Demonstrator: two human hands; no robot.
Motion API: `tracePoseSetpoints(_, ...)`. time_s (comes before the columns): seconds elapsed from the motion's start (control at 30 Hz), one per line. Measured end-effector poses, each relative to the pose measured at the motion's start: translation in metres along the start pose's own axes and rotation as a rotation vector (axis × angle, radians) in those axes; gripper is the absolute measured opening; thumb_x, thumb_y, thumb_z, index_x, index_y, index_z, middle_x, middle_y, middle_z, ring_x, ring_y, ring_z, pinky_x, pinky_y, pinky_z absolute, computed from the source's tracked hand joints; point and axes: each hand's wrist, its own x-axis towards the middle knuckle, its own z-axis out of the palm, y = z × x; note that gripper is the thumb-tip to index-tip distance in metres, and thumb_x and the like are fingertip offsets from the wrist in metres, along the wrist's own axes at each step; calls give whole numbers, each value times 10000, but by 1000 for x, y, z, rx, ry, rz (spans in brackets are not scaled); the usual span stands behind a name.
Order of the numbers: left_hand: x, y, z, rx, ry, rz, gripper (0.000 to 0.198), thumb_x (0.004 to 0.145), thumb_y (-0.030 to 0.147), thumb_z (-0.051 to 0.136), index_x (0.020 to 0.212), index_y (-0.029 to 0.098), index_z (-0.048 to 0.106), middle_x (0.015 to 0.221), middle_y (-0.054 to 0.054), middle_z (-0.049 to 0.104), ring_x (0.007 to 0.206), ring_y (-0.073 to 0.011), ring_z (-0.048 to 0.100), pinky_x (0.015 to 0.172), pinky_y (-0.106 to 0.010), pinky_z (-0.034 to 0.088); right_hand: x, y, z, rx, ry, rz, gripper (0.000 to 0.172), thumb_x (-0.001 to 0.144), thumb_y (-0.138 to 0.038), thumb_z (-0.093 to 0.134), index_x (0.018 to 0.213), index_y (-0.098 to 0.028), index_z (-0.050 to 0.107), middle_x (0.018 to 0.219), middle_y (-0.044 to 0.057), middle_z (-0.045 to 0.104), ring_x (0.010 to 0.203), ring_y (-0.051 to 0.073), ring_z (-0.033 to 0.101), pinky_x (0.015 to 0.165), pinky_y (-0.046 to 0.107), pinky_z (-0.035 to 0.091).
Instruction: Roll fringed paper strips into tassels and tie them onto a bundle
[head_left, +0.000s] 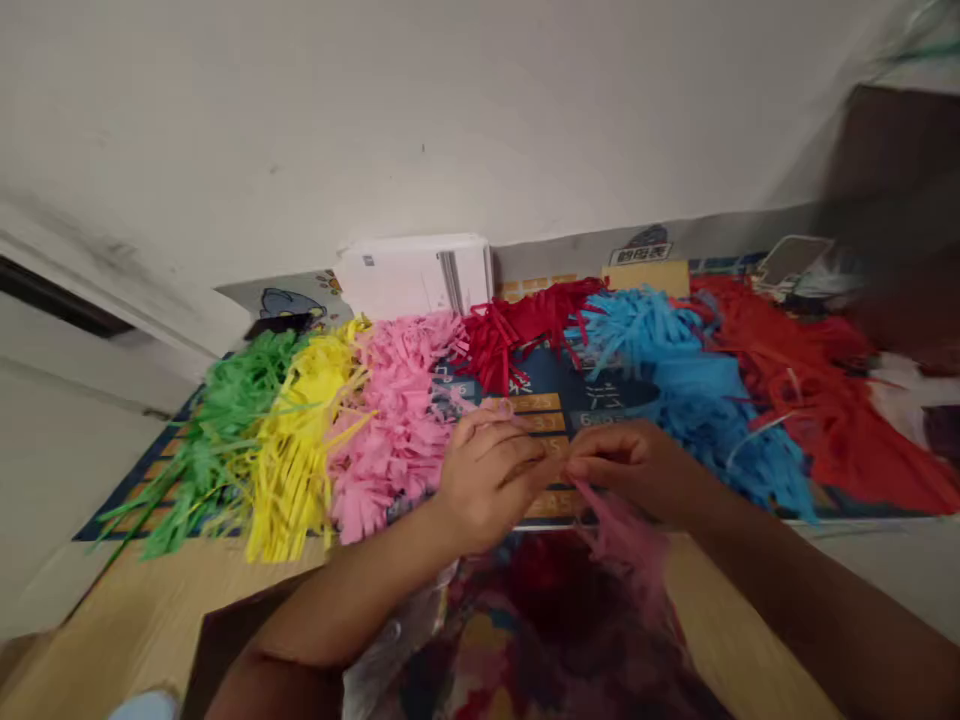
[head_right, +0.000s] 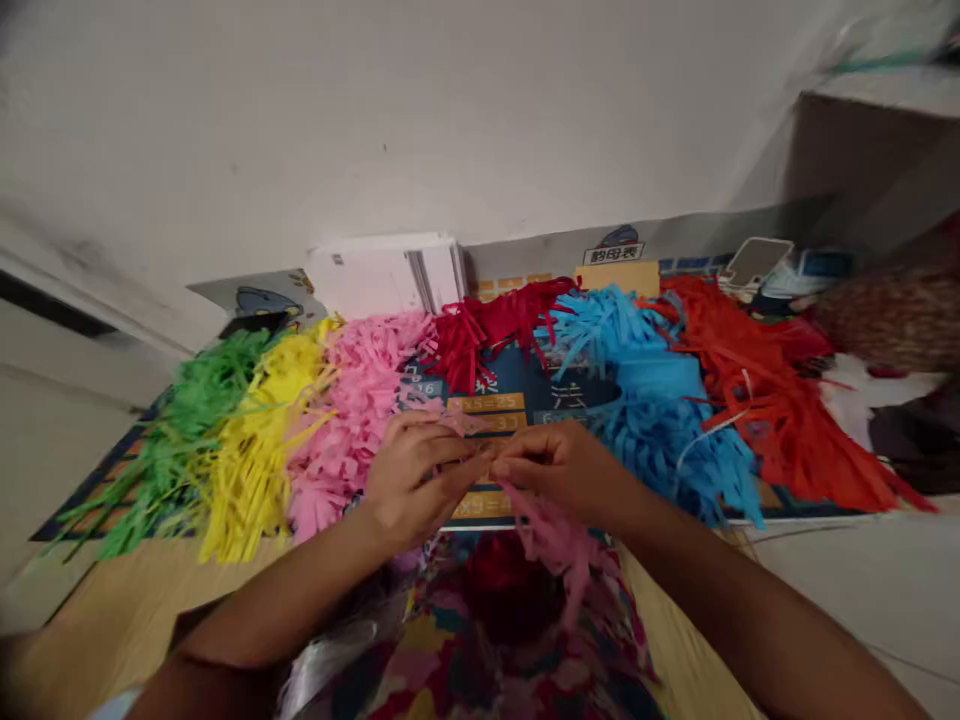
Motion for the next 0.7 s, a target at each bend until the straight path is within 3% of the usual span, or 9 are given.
tracePoseSetpoints(0.13,-12,16,12,-139,28,-273,82,928,189,638,979,203,700,831,-25,756,786,-159,691,833,-350,527,-3,27,21,175,128,-4,308,715,-491,805,668,-199,719,605,-5,614,541,112,494,527,237,400)
tracePoseSetpoints(0.23,-20,29,24,-311,89,-565,103,938,218,638,876,187,714,809,-41,760,767,-157,700,739,-292,549,-2,42,34,247,335,-90,277,690,-447,836,662,-204,706,691,10,652,642,135,564,617,253,464)
tracePoseSetpoints(0.33,-23,37,33,-432,168,-741,72,897,185,678,856,179,736,807,-44,760,752,-149,705,689,-245,551,-1,49,43,281,446,-125,266,708,-410,837,663,-205,674,648,-11,618,572,113,539,550,229,440)
tracePoseSetpoints(0.47,-26,37,37,-561,216,-813,99,867,123,671,858,180,752,792,-35,754,728,-133,701,682,-216,545,6,52,46,384,440,-47,264,704,-396,852,821,-220,694,605,-38,603,503,98,518,494,206,410)
tracePoseSetpoints(0.53,-28,35,38,-590,222,-822,126,880,127,648,875,184,761,819,-45,760,756,-138,706,707,-221,547,8,52,47,375,420,-48,245,719,-384,844,800,-214,688,617,-35,605,508,98,517,502,210,417)
tracePoseSetpoints(0.7,-35,22,42,-673,228,-894,46,844,193,728,854,197,773,844,-56,758,791,-157,690,747,-251,529,13,49,47,214,422,-198,164,795,-330,765,727,-215,668,721,-18,616,635,122,557,623,244,474)
